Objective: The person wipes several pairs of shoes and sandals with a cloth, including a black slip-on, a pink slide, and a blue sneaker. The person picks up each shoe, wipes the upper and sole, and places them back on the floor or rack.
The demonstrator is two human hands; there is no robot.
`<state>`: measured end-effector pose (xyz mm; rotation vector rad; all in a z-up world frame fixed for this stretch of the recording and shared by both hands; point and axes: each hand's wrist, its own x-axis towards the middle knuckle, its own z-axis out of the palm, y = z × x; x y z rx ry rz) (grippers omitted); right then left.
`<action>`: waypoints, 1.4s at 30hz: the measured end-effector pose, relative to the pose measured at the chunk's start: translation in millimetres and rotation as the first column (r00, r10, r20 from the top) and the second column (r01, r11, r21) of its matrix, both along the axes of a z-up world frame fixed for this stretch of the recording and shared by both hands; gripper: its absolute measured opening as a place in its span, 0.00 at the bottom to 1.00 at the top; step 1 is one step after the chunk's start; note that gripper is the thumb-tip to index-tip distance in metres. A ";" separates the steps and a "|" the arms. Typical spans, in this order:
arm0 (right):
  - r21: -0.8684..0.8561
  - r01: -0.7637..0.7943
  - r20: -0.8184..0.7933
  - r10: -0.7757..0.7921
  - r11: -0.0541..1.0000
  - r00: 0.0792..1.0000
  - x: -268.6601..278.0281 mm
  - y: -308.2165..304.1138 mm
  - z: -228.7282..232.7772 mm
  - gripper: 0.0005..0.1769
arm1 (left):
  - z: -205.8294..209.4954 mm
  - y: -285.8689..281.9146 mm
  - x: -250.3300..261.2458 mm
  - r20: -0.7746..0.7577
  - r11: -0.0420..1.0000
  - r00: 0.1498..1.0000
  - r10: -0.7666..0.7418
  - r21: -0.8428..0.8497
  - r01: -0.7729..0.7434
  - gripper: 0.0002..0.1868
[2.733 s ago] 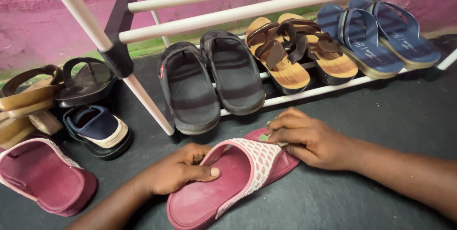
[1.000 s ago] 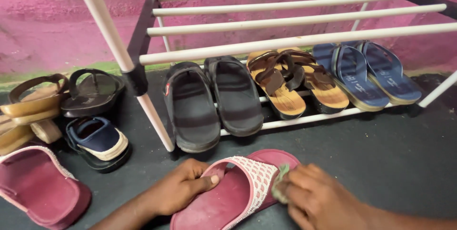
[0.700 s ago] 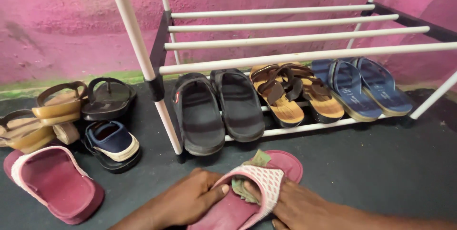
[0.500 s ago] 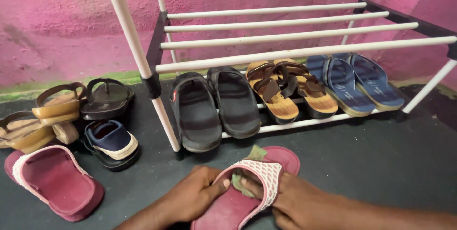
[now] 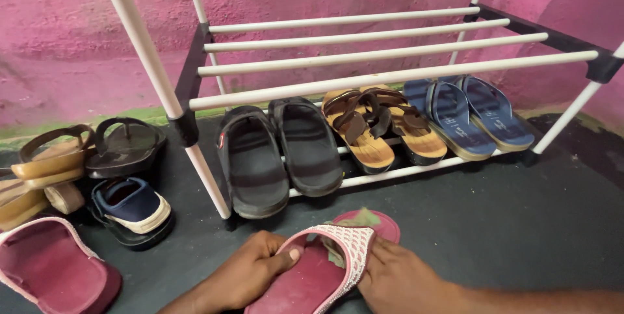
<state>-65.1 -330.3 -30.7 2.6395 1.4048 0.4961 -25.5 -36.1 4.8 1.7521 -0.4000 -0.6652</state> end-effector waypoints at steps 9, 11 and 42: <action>0.064 -0.154 0.147 0.144 0.986 0.979 -7.7 -7.8 15.1 0.27 | 2.8 -1.4 -0.8 -0.041 0.998 0.999 -0.006 -0.060 0.004 0.18; 0.123 -0.192 0.006 0.193 0.974 0.981 0.5 1.7 17.7 0.36 | 2.3 -1.4 -1.3 -0.014 1.000 1.000 -0.011 0.027 0.011 0.19; -0.063 0.035 0.209 -0.021 0.997 0.978 -19.3 -23.7 0.0 0.24 | 1.9 -4.5 -3.2 0.167 0.993 0.985 0.043 0.104 -0.061 0.16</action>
